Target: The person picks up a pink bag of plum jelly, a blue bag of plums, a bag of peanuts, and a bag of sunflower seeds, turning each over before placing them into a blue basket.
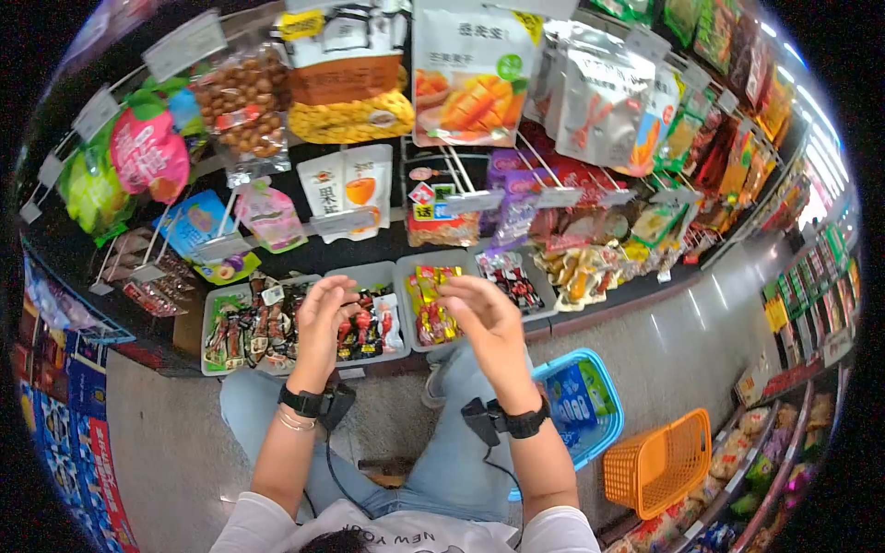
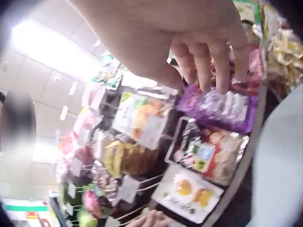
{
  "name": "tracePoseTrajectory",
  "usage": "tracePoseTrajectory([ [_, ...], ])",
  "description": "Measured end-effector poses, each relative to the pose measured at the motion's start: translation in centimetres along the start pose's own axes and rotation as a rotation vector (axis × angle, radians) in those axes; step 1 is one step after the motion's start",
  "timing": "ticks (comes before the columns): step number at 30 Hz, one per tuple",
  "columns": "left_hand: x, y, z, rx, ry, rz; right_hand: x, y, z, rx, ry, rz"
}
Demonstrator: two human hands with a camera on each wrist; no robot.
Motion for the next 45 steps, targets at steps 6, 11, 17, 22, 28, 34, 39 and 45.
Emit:
tracePoseTrajectory([
  [6, -3.2, -1.8, -9.3, 0.357, -0.124, -0.089, 11.4, -5.3, 1.2, -0.006, -0.15, 0.265],
  [11, -5.2, -4.8, -15.0, 0.548, -0.184, -0.22, 17.7, -10.7, 0.1, -0.167, -0.086, 0.267],
  [17, -6.9, -9.5, -16.0, 0.536, -0.348, -0.304, 20.7, -15.2, 0.3, -0.273, 0.286, 0.113],
  [22, -6.2, -10.3, -16.2, 0.322, -0.036, -0.226, 20.5, -18.8, -2.0, -0.449, 0.206, 0.011],
  [28, -6.7, -9.6, -16.6, 0.355, -0.087, -0.173, 20.4, -16.7, -0.5, -0.321, 0.087, 0.053],
  [34, -5.3, -5.4, -17.8, 0.368, -0.062, -0.147, 20.3, -12.2, 2.9, -0.251, -0.196, 0.105],
  [39, -4.1, -1.8, -18.7, 0.391, 0.034, -0.085, 20.2, -9.4, 4.8, -0.274, -0.315, 0.193],
  [45, -5.4, 0.5, -15.1, 0.28, 0.01, -0.057, 18.9, -6.7, 2.1, -0.141, -0.321, 0.208],
])
Point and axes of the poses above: each hand's wrist, its own y-axis away from the middle knuckle, its own x-axis out of the palm, z = x × y, the point moved 5 cm from there along -y, towards the middle knuckle, and after that the axes turned 6 degrees about -y, right-handed, at the moved point
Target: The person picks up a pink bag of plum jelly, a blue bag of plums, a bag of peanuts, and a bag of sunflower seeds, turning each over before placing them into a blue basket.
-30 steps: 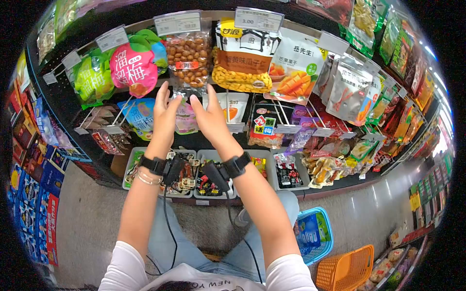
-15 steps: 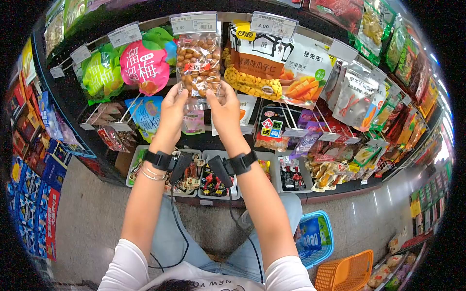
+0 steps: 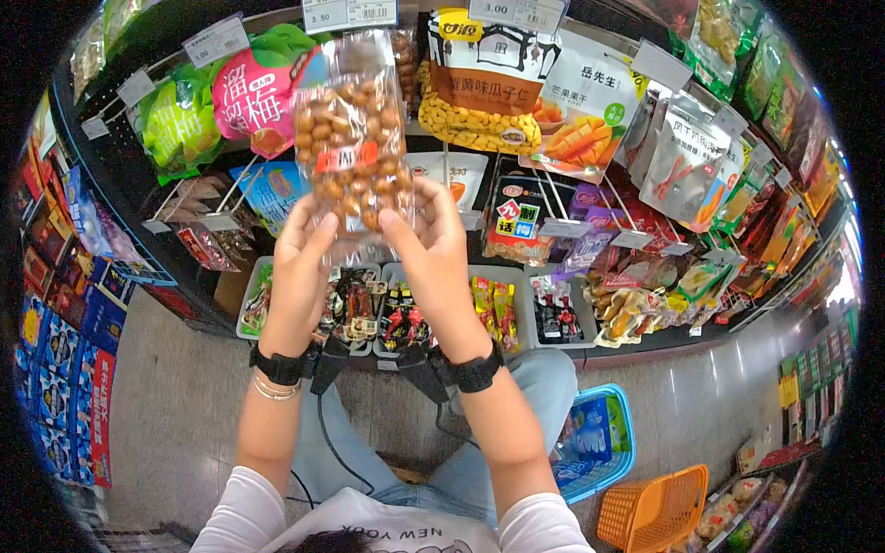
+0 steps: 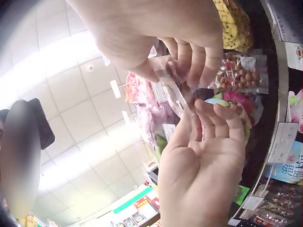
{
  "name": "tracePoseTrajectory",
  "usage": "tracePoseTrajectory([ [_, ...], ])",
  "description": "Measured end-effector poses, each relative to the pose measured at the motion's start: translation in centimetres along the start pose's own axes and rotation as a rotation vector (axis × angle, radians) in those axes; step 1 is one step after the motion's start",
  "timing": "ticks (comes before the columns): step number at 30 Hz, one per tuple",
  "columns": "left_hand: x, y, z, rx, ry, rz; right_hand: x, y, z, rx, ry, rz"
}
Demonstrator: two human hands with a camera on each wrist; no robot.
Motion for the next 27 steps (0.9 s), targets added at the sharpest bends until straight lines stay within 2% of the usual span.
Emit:
tracePoseTrajectory([
  [2, -0.6, 1.1, 1.7, -0.036, -0.033, 0.014, -1.2, 1.5, -1.5, 0.039, 0.067, 0.015],
  [3, -0.4, 1.8, 2.2, -0.055, -0.005, 0.06, -1.4, 2.4, -1.9, 0.07, 0.009, 0.003],
  [6, -1.8, 3.6, 6.8, -0.177, -0.042, 0.081, -4.3, 5.5, -5.1, 0.233, 0.038, -0.039],
  [13, -4.5, 9.8, 17.5, -0.571, 0.004, 0.23, -10.0, 14.4, -11.9, 0.511, -0.031, -0.123],
  [15, -3.9, 12.0, 19.3, -0.613, 0.085, 0.123, -11.2, 16.9, -13.7, 0.596, 0.012, -0.141],
  [16, -3.8, 12.6, 20.2, -0.646, 0.018, 0.18, -11.6, 17.7, -14.4, 0.564, 0.038, -0.166],
  [19, -3.2, 13.7, 21.9, -0.694, -0.077, 0.311, -13.2, 19.6, -14.9, 0.694, 0.039, -0.275],
  [23, -2.5, 13.3, 21.7, -0.685, -0.065, 0.326, -14.3, 19.4, -15.0, 0.695, -0.004, -0.329],
  [27, -2.9, 13.6, 22.5, -0.676, -0.052, 0.28, -13.6, 18.7, -14.9, 0.586, 0.072, -0.305],
])
Point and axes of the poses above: each hand's wrist, its own y-axis away from the middle knuckle, its own x-axis out of the palm, z = x × y, the point moved 5 cm from there along -y, towards the middle knuckle, and after that the axes turned 6 degrees about -y, right-handed, at the moved point
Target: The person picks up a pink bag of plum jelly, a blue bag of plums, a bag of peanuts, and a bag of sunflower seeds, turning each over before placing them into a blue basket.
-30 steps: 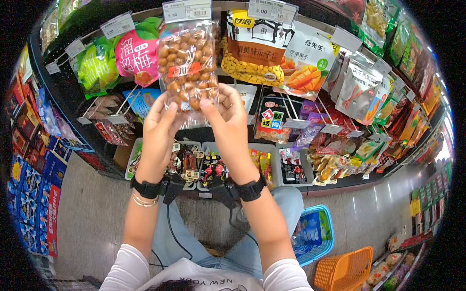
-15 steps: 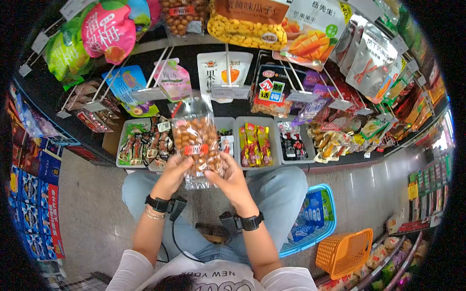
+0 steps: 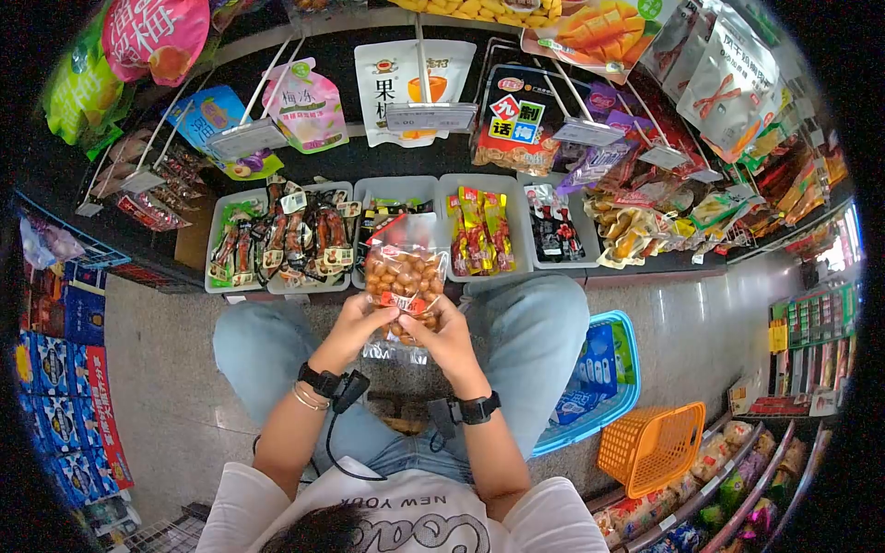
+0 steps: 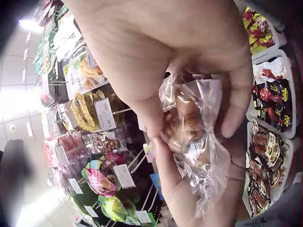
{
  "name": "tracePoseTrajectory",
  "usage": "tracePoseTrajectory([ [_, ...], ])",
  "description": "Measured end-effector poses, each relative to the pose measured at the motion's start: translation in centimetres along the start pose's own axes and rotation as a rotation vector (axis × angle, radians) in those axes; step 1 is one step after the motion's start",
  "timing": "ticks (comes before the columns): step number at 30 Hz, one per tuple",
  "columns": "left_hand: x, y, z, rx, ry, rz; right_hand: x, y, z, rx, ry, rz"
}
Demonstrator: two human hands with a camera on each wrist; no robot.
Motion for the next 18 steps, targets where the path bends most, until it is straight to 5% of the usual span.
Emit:
tracePoseTrajectory([
  [18, 0.0, 0.9, -1.6, 0.097, -0.021, -0.108, 0.9, 0.7, -0.1, -0.028, 0.071, 0.075],
])
Point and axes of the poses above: each hand's wrist, its own y-axis away from the middle knuckle, its own x-axis out of the palm, z = x × y, the point moved 5 cm from there along -y, towards the middle knuckle, and after that the axes turned 6 degrees about -y, right-handed, at the moved point
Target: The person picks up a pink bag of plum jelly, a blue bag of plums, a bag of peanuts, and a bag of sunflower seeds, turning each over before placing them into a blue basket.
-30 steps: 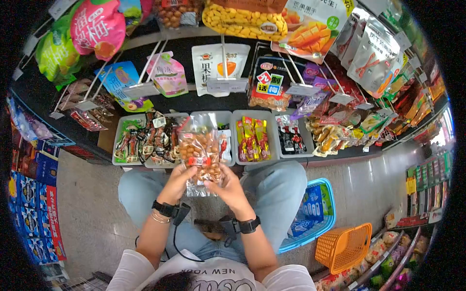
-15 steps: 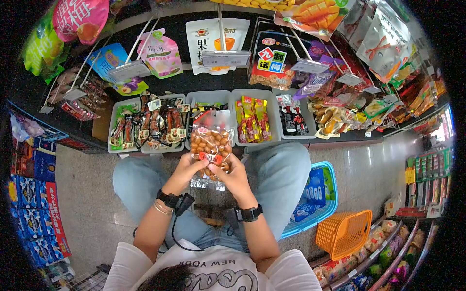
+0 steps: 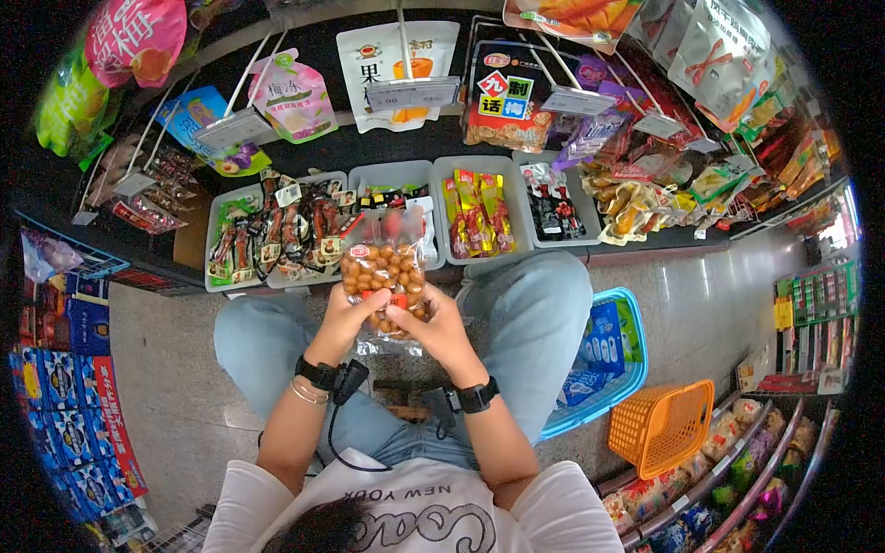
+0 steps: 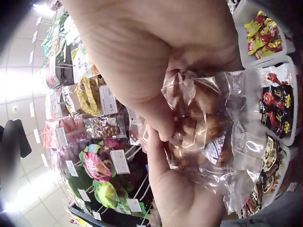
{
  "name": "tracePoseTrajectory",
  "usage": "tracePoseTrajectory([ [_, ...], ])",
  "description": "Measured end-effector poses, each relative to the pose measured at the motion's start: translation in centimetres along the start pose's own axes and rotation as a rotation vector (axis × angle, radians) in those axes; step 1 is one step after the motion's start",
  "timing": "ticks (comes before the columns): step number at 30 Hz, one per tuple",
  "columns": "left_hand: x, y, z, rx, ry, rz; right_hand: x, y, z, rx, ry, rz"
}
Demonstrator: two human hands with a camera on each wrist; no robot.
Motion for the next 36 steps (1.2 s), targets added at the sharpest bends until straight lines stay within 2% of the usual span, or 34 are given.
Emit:
tracePoseTrajectory([
  [8, -0.1, 0.0, 0.7, -0.012, -0.031, 0.033, -0.2, -0.1, 0.2, -0.016, 0.02, -0.015],
  [11, -0.2, -0.1, 0.9, -0.017, -0.015, 0.036, -0.3, -0.4, 0.1, -0.122, 0.056, -0.005],
  [17, -0.5, -0.2, 0.6, -0.031, -0.02, 0.003, -0.4, -0.2, -0.1, -0.064, 0.091, 0.031],
  [20, -0.4, -0.2, 0.6, -0.022, -0.016, 0.026, -0.3, -0.2, -0.4, -0.013, -0.05, -0.047],
  [23, 0.1, 0.0, 0.5, -0.013, -0.013, 0.032, -0.5, -0.5, -0.1, -0.127, 0.031, -0.064],
  [28, -0.3, -0.2, 0.7, 0.01, 0.102, -0.014, -0.6, -0.2, -0.5, -0.11, 0.103, -0.049],
  [32, -0.6, -0.4, 0.6, 0.014, 0.075, -0.026, -0.5, -0.3, -1.0, -0.097, 0.121, -0.025],
  [36, -0.6, -0.4, 0.7, 0.015, 0.002, 0.004, -0.1, -0.2, -0.1, -0.136, 0.051, -0.084],
])
Point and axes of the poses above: each hand's wrist, its own y-axis away from the middle knuckle, its own x-axis out of the palm, z = x × y, the point moved 5 cm from there along -y, towards the middle knuckle, and after that the axes turned 6 degrees about -y, right-handed, at the moved point
